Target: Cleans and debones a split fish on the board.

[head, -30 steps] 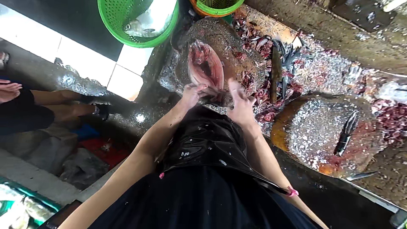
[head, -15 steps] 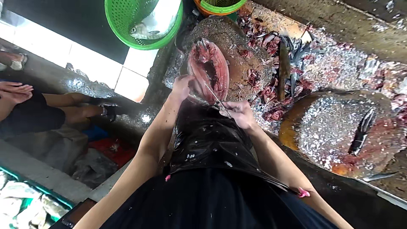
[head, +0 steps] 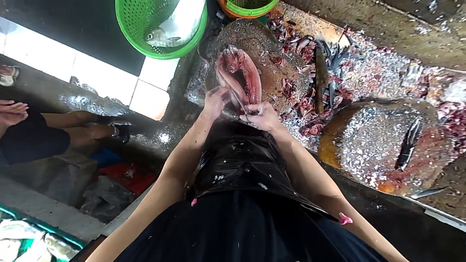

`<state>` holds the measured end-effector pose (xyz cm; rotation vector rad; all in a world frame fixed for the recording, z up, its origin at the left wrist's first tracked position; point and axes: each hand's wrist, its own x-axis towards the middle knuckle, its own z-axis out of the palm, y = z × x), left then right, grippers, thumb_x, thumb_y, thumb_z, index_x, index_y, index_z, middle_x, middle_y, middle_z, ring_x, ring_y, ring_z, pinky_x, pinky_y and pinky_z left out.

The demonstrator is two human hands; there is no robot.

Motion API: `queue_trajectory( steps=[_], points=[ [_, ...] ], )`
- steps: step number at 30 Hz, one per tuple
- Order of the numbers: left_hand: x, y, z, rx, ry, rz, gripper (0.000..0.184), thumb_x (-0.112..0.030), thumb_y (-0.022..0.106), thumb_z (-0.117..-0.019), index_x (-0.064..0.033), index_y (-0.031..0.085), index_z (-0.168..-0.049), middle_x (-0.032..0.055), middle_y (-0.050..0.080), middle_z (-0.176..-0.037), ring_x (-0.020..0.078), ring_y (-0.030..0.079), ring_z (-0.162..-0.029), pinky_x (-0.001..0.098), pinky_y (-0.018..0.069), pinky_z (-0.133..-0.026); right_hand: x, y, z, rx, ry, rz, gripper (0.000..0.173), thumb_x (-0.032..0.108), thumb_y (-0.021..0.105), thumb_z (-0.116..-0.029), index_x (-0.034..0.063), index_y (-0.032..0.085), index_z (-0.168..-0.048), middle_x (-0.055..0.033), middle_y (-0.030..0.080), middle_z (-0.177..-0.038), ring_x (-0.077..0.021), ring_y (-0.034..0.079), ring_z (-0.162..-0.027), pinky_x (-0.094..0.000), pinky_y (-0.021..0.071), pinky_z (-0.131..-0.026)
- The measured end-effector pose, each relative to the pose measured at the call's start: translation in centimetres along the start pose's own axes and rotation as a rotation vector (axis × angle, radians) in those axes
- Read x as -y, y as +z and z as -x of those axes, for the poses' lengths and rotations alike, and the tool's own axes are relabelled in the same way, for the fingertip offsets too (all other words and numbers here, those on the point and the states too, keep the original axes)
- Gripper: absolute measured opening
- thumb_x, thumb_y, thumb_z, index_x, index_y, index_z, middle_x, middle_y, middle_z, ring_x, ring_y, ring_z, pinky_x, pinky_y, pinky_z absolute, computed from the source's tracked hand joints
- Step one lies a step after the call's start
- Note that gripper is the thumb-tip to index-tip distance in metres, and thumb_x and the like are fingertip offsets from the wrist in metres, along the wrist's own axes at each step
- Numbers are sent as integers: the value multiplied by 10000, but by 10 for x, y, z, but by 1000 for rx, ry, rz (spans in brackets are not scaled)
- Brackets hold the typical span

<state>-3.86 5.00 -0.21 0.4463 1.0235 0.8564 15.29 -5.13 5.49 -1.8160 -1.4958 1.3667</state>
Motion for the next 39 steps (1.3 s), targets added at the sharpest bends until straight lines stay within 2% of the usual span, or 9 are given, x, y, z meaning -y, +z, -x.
queue_trajectory(
  steps=[9, 13, 17, 21, 23, 26, 29, 33, 39],
  points=[
    [10, 39, 0, -35, -236, 121, 120, -101, 563, -1002, -23, 607, -1082, 103, 672, -945, 215, 679, -864, 395, 592, -837, -17, -42, 47, -88, -254, -1146, 719, 439, 435, -1027, 299, 113, -1655, -110, 449, -1592, -251, 638, -1204, -389, 577, -903],
    [23, 61, 9, -78, -156, 179, 184, -57, 571, -1015, 58, 600, -1155, 170, 701, -1015, 276, 713, -906, 445, 613, -864, -19, -18, 34, -474, -425, -758, 1093, 460, 629, -984, 237, -229, -1624, -57, -57, -1747, -261, 152, -1596, -539, 307, -1243],
    [30, 49, -3, 60, -9, -56, 124, -5, 612, -967, 63, 618, -1070, 153, 721, -952, 266, 727, -849, 465, 629, -795, -17, -10, 30, -589, -35, 552, 1138, 592, 708, -856, 189, 35, -1681, -254, -98, -1711, -522, 302, -1493, -862, 252, -1025],
    [21, 44, -6, 172, -17, -99, 49, 12, 604, -955, 21, 644, -981, 119, 725, -875, 227, 720, -755, 424, 629, -711, -35, -18, 25, -533, 38, 327, 929, 504, 637, -955, 262, 110, -1681, -93, 312, -1686, -373, 541, -1367, -757, 398, -1010],
    [21, 40, -6, 163, -46, -37, 72, -17, 568, -980, 12, 631, -1000, 130, 717, -876, 239, 715, -765, 436, 624, -717, -45, -21, 23, -545, 63, -235, 679, 269, 615, -1020, 234, 323, -1631, -21, 668, -1384, -166, 709, -1129, -406, 596, -967],
    [24, 35, -6, 92, -122, 108, 135, -100, 541, -1025, -7, 638, -1045, 120, 707, -917, 236, 702, -838, 439, 603, -818, -50, -18, 25, -509, -169, -1153, 584, 213, 400, -1064, 255, 252, -1627, -29, 603, -1431, -113, 677, -982, -280, 575, -750],
    [25, 28, -4, 49, -90, 154, 190, -79, 582, -1016, 41, 615, -1159, 177, 719, -1040, 307, 720, -969, 501, 601, -914, -38, -19, 25, -487, -414, -642, 1066, 216, 666, -954, 213, -141, -1651, -84, 65, -1740, -258, 378, -1502, -464, 485, -1119],
    [17, 16, 3, 42, -45, 11, 193, -43, 644, -985, 41, 616, -1157, 159, 734, -1002, 281, 740, -881, 478, 630, -828, -3, -15, 42, -302, -119, 577, 948, 101, 736, -799, 260, 315, -1634, -190, 569, -1457, -459, 656, -1113, -796, 425, -898],
    [5, 2, 7, 1, -76, -110, 267, 59, 745, -854, 43, 632, -1095, 154, 729, -977, 265, 725, -849, 447, 629, -783, -15, -6, 41, 8, -111, 549, 434, 258, 699, -891, 110, 691, -1298, -134, 728, -1132, -339, 700, -1021, -612, 533, -907]
  ],
)
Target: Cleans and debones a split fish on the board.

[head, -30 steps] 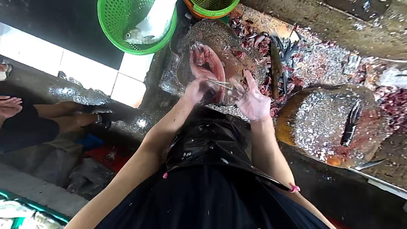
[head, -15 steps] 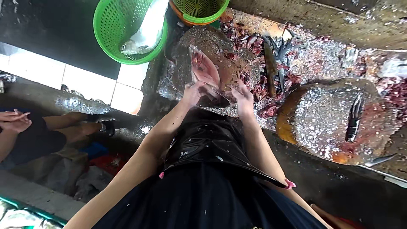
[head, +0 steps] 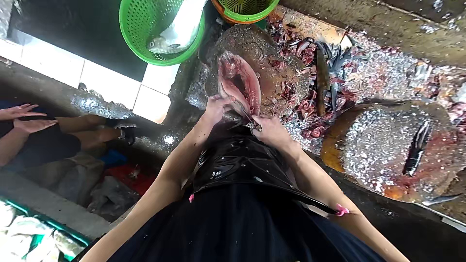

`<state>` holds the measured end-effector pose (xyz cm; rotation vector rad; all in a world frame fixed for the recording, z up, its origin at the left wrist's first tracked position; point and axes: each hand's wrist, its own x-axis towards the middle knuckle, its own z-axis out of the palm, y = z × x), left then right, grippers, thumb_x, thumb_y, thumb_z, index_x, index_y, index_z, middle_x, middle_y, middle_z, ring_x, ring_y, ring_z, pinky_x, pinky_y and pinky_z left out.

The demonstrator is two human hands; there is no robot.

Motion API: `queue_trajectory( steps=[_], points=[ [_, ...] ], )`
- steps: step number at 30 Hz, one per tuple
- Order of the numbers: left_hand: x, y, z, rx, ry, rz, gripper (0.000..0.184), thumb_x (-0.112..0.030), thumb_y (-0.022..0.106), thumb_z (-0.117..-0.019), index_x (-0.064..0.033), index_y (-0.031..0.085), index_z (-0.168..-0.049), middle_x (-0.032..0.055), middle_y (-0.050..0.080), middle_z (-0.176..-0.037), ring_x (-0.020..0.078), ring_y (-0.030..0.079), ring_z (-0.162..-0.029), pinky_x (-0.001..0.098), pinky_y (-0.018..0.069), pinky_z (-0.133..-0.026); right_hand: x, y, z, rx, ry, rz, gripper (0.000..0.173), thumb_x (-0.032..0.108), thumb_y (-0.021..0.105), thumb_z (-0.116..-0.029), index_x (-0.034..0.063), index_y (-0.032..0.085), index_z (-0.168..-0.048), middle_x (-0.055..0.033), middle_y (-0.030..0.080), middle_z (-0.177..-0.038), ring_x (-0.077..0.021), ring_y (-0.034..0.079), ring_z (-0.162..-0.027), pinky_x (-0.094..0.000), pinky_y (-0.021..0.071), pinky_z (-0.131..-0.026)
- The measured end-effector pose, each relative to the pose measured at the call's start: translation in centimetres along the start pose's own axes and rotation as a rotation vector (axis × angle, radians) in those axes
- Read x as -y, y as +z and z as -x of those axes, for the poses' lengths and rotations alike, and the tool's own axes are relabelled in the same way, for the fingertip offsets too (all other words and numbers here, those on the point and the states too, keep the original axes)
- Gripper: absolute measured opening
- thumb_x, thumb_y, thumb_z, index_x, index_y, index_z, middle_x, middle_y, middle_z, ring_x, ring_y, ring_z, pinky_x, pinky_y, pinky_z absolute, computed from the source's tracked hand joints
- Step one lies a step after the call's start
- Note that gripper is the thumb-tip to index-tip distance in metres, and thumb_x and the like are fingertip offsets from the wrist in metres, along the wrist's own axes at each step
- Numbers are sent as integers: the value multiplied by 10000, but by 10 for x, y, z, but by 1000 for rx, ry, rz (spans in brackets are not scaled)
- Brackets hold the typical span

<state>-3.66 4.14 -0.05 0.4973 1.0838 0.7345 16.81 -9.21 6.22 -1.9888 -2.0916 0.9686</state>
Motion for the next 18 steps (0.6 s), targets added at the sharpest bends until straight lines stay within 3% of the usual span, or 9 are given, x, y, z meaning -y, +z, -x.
queue_trajectory(
  steps=[4, 6, 8, 10, 11, 14, 15, 17, 18],
  points=[
    [5, -1, 9, 65, 57, -85, 668, 209, 780, -648, 55, 562, -1260, 195, 692, -1165, 296, 710, -1021, 478, 620, -879, -2, -12, 18, 175, 44, -150, 336, 229, 723, -900, 126, 727, -1219, -120, 739, -1029, -313, 706, -944, -599, 550, -850],
    [-1, -6, 10, 34, 44, -221, 672, 204, 777, -615, 66, 565, -1237, 207, 695, -1171, 303, 712, -1037, 489, 623, -877, -8, -15, 31, 159, 74, -289, 303, 259, 738, -886, 162, 761, -1172, -57, 754, -964, -234, 709, -882, -561, 564, -829],
    [-26, -12, -1, -92, -20, -351, 445, 82, 740, -763, 53, 593, -1182, 177, 692, -1126, 265, 688, -1004, 461, 596, -850, -8, -14, 35, 33, 81, -520, 305, 275, 764, -860, 152, 779, -1139, -5, 752, -866, -131, 692, -743, -445, 589, -727],
    [-48, -18, -24, -173, -53, -331, 321, -77, 651, -941, 31, 589, -1237, 154, 664, -1124, 246, 661, -998, 452, 583, -852, 4, -15, 29, -78, 63, -781, 292, 171, 762, -867, 81, 764, -1145, -17, 745, -839, -83, 658, -651, -332, 584, -633],
    [-52, -20, -32, -187, -59, -299, 273, -118, 623, -974, 17, 610, -1212, 147, 674, -1091, 245, 669, -967, 448, 585, -833, 12, -15, 25, -107, 48, -867, 276, 119, 749, -881, 72, 761, -1153, -25, 751, -845, -80, 653, -632, -301, 581, -607],
    [-58, -9, -36, -172, -47, -229, 182, -119, 597, -998, 3, 628, -1130, 123, 683, -986, 222, 681, -863, 410, 595, -777, 26, -12, 0, -145, 53, -896, 199, 103, 724, -905, 79, 785, -1093, -32, 744, -802, -94, 618, -582, -306, 547, -560],
    [-57, -4, -34, -166, -31, -190, 156, -100, 587, -998, 4, 620, -1110, 117, 682, -956, 211, 680, -827, 392, 596, -757, 29, -10, -8, -154, 93, -849, 142, 161, 747, -905, 94, 798, -1019, -23, 732, -756, -101, 601, -563, -337, 528, -552],
    [-53, 2, -31, -145, -18, -96, 166, -68, 567, -998, 20, 603, -1135, 129, 672, -989, 220, 680, -869, 410, 598, -816, 31, -7, -19, -158, 174, -749, 151, 283, 769, -874, 134, 770, -848, -8, 676, -679, -127, 583, -571, -424, 488, -575],
    [-50, 4, -30, -138, -11, -58, 162, -56, 564, -1000, 26, 599, -1134, 134, 670, -992, 226, 680, -873, 420, 598, -829, 31, -5, -23, -157, 187, -718, 174, 321, 772, -867, 149, 772, -842, 0, 684, -688, -125, 610, -602, -442, 507, -605]
  ],
)
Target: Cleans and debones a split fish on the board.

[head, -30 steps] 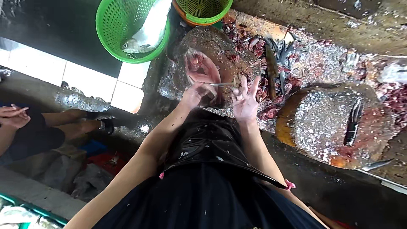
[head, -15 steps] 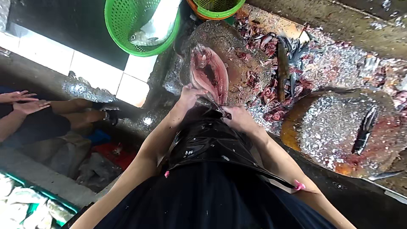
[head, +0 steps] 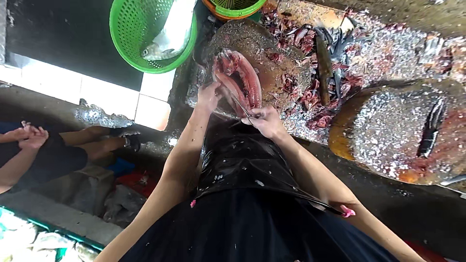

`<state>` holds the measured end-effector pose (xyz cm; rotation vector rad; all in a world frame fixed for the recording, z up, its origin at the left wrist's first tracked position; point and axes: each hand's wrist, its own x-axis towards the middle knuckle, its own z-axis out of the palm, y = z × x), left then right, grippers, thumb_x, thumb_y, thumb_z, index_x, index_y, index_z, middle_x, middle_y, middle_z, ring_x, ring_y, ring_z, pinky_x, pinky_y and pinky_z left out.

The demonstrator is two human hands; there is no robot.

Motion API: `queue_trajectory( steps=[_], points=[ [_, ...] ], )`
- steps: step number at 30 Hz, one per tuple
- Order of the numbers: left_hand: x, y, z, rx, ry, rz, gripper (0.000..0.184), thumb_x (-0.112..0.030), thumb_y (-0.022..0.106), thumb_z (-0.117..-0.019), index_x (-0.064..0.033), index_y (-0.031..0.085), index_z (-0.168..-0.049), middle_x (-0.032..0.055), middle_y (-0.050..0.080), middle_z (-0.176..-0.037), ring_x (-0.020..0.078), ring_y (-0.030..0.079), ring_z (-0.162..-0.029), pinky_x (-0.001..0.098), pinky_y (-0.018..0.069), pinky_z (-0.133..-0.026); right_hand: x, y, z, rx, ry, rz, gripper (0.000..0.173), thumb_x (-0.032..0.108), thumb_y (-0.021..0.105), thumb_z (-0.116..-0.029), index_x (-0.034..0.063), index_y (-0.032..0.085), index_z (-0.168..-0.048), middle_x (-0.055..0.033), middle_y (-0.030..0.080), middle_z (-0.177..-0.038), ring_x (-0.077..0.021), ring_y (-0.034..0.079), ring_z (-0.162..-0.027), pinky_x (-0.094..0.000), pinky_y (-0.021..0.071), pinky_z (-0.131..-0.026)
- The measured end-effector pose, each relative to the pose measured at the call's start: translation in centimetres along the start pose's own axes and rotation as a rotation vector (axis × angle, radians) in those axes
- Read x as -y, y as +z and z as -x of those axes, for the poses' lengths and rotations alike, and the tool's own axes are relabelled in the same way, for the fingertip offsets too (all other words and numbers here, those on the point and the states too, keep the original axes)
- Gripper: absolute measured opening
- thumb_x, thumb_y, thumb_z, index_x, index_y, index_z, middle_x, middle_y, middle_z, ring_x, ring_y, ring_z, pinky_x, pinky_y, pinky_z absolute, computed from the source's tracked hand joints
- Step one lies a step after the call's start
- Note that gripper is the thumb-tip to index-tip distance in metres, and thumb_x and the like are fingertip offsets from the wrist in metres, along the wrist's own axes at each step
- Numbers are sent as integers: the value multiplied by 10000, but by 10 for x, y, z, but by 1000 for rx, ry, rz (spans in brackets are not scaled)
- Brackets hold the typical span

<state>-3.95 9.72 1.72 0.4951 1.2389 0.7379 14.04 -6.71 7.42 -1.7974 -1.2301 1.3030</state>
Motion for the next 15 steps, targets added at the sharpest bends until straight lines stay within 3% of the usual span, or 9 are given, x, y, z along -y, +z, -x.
queue_trajectory(
  steps=[4, 6, 9, 10, 12, 13, 15],
  points=[
    [9, 4, 5, 65, 25, 98, 162, -61, 546, -1028, 23, 609, -1151, 121, 672, -976, 208, 676, -855, 402, 594, -812, -8, 6, -24, -9, -46, -35, 212, 267, 755, -874, 104, 798, -1003, -21, 730, -785, -116, 655, -667, -415, 561, -666],
    [11, 3, 4, 96, 32, 109, 164, -75, 546, -1033, 18, 607, -1153, 114, 676, -969, 211, 683, -859, 408, 596, -821, -9, 6, -40, 22, -68, 14, 204, 257, 764, -880, 106, 802, -1011, -31, 762, -847, -120, 706, -730, -413, 603, -729],
    [9, -2, 0, 155, 29, -12, 193, -25, 653, -944, 36, 628, -1125, 134, 706, -971, 240, 708, -850, 437, 618, -800, 10, -7, -50, 153, -19, 349, 296, 333, 818, -803, 188, 804, -1060, -34, 767, -924, -208, 719, -876, -548, 566, -849],
    [8, 0, -1, 163, 23, -39, 198, -15, 680, -921, 37, 628, -1105, 136, 706, -962, 243, 709, -843, 438, 624, -789, 15, -16, -46, 172, -16, 317, 432, 299, 847, -777, 185, 774, -1188, -41, 774, -1014, -218, 723, -937, -546, 564, -887],
    [10, 7, 1, 126, 2, 15, 140, -29, 641, -934, 21, 622, -1064, 120, 687, -916, 226, 692, -804, 416, 614, -756, 16, -39, -28, 197, -51, -139, 820, 111, 818, -804, 129, 478, -1550, -98, 668, -1367, -219, 706, -1118, -420, 603, -950],
    [12, 14, 2, 104, -15, 92, 124, -56, 608, -959, 3, 617, -1069, 111, 680, -912, 221, 688, -812, 411, 609, -768, 12, -48, -21, 189, -100, -494, 860, 45, 703, -870, 116, 302, -1626, -149, 549, -1503, -281, 671, -1189, -439, 602, -963],
    [24, 29, 8, 100, -78, 289, 128, -111, 536, -1025, -42, 594, -1117, 86, 659, -958, 204, 660, -876, 392, 581, -825, 5, -44, -10, 46, -233, -931, 852, 352, 546, -958, 281, 73, -1664, -112, 371, -1639, -286, 588, -1289, -459, 565, -973]
  ],
)
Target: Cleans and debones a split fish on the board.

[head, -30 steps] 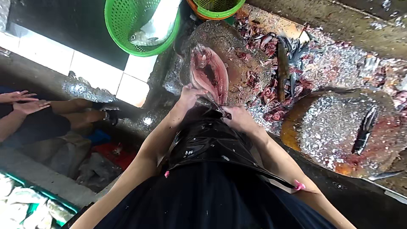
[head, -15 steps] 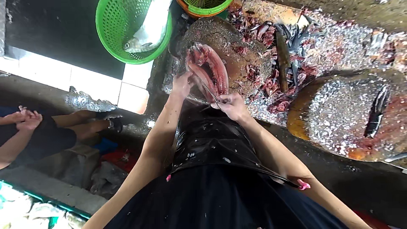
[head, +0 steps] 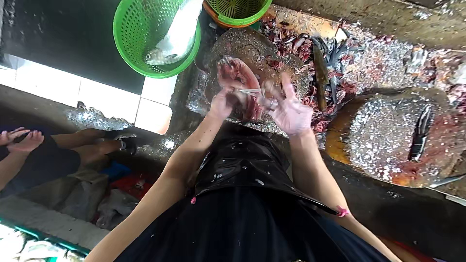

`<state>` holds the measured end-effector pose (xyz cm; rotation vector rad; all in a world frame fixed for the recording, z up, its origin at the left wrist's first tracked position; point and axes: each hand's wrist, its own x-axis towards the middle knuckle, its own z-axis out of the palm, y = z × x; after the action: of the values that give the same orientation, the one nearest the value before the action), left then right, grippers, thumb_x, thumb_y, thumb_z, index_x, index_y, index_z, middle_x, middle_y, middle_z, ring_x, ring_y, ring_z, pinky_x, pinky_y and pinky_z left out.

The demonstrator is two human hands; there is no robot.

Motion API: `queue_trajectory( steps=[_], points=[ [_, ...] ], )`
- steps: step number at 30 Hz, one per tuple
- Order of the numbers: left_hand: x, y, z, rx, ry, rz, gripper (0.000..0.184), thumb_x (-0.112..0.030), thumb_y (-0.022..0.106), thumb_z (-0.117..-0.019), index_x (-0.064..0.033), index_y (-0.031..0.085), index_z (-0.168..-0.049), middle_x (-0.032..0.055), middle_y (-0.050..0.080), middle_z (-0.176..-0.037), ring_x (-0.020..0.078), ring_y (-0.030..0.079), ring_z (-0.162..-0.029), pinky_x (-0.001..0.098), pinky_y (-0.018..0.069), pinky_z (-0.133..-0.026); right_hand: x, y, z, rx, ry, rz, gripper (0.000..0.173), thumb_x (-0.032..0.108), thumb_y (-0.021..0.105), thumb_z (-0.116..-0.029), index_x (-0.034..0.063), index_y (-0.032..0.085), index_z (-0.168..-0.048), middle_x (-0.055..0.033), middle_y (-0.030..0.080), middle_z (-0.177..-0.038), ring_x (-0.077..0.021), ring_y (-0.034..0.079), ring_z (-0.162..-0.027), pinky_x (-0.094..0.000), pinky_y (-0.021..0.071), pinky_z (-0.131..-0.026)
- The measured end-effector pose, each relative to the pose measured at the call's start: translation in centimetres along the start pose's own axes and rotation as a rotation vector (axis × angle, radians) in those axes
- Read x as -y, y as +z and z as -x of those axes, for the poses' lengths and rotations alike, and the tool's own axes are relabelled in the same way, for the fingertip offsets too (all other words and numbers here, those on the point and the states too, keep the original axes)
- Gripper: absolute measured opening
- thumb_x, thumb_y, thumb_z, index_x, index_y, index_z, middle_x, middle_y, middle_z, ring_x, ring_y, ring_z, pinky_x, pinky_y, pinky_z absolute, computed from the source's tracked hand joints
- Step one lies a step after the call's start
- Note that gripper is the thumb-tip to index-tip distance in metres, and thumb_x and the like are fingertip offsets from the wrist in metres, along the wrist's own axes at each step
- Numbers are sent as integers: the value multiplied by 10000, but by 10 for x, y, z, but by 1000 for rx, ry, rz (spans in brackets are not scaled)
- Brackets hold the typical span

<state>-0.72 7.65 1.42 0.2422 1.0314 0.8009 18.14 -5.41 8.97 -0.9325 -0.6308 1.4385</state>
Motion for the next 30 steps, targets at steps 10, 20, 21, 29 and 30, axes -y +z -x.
queue_trajectory(
  steps=[10, 20, 21, 29, 30],
  points=[
    [25, 1, -8, 160, 93, -206, 103, -56, 573, -996, 18, 644, -1005, 119, 713, -901, 242, 714, -807, 455, 622, -767, -19, -12, -2, -351, -55, 1520, 847, 439, 649, -963, 255, 213, -1666, -65, 565, -1505, -336, 665, -1181, -702, 468, -942],
    [22, -6, 7, 34, 45, -92, 183, -95, 494, -1060, 36, 577, -1159, 153, 699, -1003, 270, 715, -890, 466, 617, -833, -15, 5, 11, -175, -174, 1370, 997, 167, 698, -859, 99, 118, -1667, -263, 174, -1691, -441, 391, -1476, -672, 393, -1117],
    [20, -11, 5, 38, 63, -114, 137, -66, 548, -1031, 34, 607, -1105, 143, 711, -959, 264, 720, -851, 466, 623, -803, -11, 11, 14, -106, -59, 1574, 937, 122, 714, -840, 218, 262, -1655, -229, 360, -1627, -491, 517, -1351, -784, 405, -1007],
    [4, -41, 9, 96, 143, -296, 569, 228, 678, -680, 24, 593, -1204, 147, 700, -1093, 233, 697, -959, 423, 611, -824, -29, -5, 30, 378, 236, 1540, 354, 229, 717, -913, 103, 712, -1244, -142, 737, -1064, -339, 708, -985, -598, 555, -880],
    [6, -45, 9, 112, 173, -313, 653, 245, 677, -633, 30, 578, -1242, 162, 695, -1142, 247, 695, -1009, 440, 610, -847, -27, -7, 35, 403, 254, 1518, 346, 217, 720, -916, 99, 712, -1241, -138, 738, -1075, -330, 705, -996, -591, 546, -904]
  ],
)
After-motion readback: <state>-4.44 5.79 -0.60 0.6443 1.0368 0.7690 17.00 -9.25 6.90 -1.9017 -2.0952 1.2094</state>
